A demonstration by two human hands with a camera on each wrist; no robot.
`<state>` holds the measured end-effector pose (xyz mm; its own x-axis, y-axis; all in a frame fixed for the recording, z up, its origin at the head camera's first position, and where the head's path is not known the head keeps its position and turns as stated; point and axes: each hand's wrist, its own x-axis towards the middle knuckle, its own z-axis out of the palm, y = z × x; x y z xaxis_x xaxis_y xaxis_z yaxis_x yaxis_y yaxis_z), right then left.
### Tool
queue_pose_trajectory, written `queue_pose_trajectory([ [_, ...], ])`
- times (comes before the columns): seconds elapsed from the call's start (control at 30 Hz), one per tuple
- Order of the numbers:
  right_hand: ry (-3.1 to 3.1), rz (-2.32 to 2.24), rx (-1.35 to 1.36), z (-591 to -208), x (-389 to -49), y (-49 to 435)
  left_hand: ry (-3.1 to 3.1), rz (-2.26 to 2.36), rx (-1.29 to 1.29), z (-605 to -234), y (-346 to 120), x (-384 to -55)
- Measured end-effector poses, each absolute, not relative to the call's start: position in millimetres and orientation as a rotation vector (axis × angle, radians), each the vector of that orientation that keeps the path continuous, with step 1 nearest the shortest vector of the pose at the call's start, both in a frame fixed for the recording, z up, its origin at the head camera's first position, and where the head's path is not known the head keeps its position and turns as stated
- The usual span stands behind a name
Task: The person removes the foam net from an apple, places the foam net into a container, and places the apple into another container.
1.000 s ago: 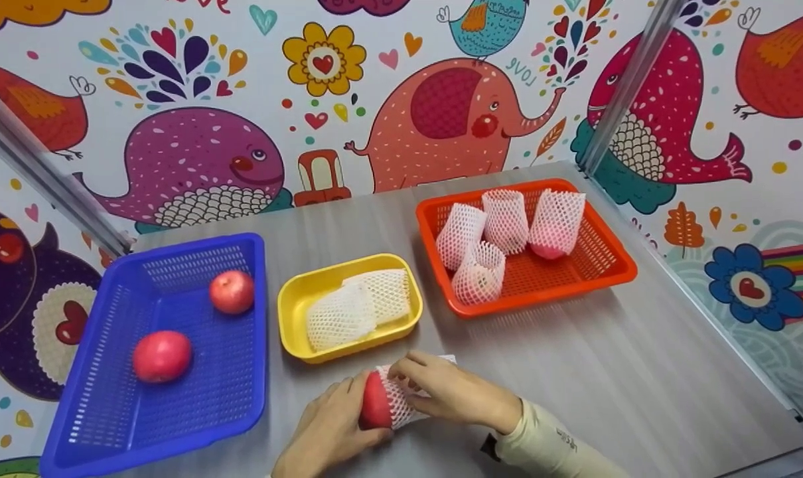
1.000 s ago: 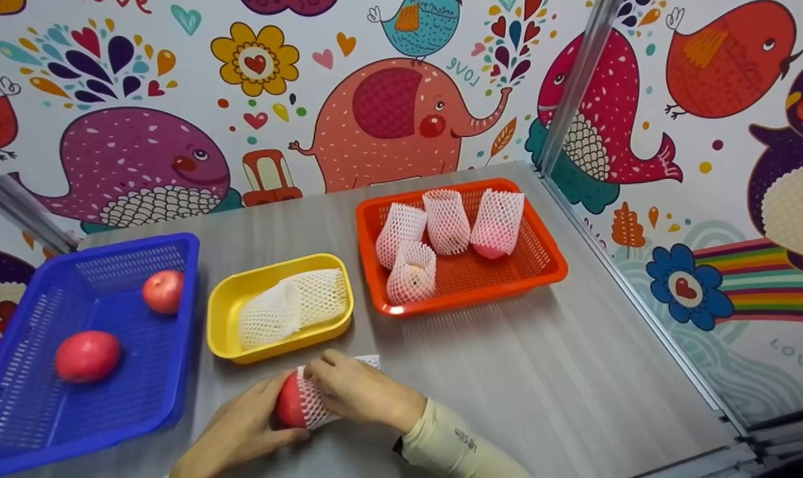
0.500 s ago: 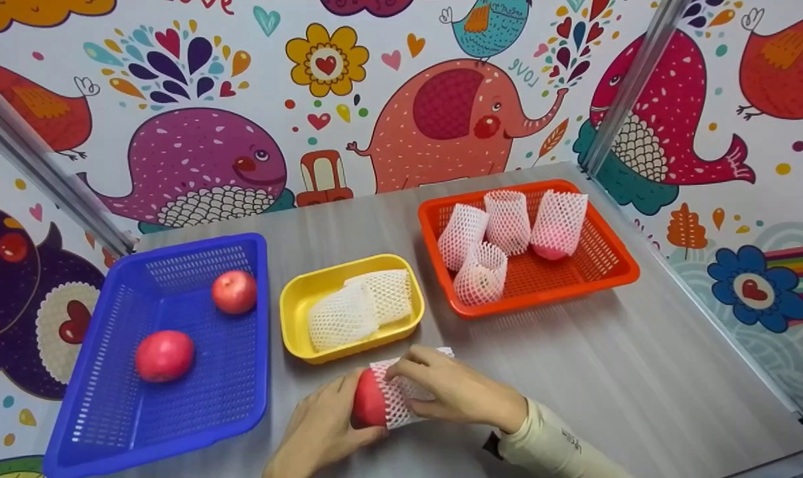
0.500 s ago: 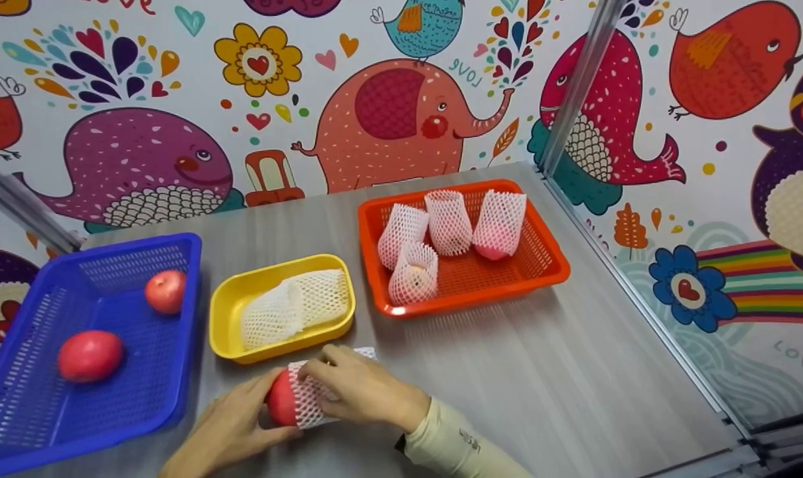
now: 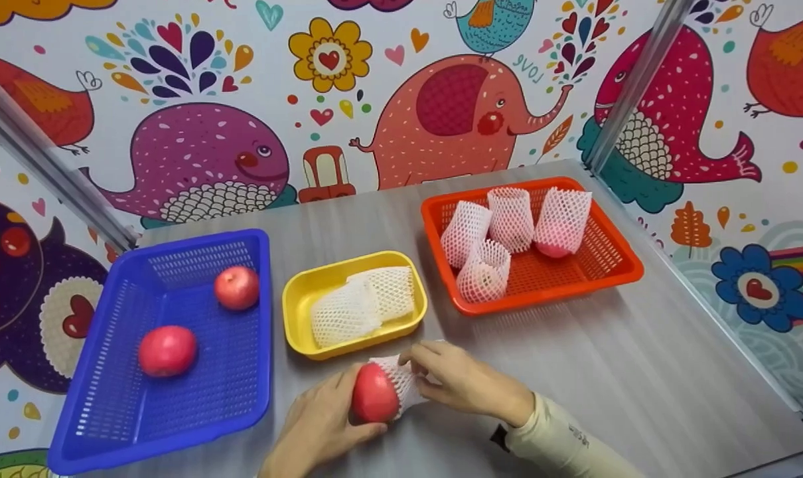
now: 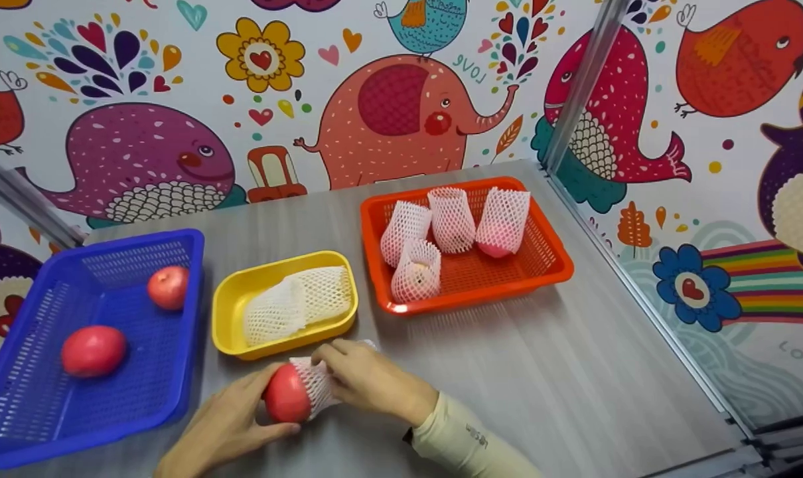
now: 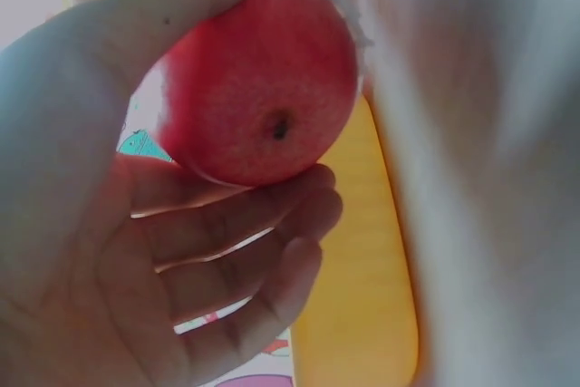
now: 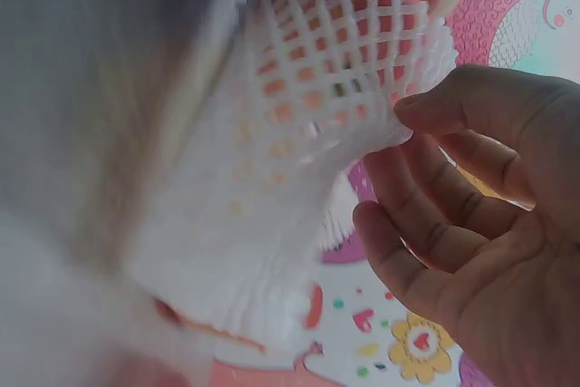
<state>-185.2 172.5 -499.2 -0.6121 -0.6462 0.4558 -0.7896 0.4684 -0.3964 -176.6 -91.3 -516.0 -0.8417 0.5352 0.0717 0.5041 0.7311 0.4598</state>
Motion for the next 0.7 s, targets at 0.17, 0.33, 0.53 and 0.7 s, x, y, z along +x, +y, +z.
queue_pose_trajectory([
  [0.17,-2.414,0.83,1.162,-485,-189,201,2.857,0.726,0.825,-514,-97,-178],
  [0.33,-2.438,0.775,1.06,-467,-192,225,2.84,0.716,0.789,-513,-102,-178],
  [0.53,-2.507,0.724,1.029,-440,-200,233,2.858,0.727,0.835,-513,-103,-177],
  [0.7,-2.484,0.663,1.076,-408,-216,224,2.787,0.73,0.772,-512,-102,-176],
])
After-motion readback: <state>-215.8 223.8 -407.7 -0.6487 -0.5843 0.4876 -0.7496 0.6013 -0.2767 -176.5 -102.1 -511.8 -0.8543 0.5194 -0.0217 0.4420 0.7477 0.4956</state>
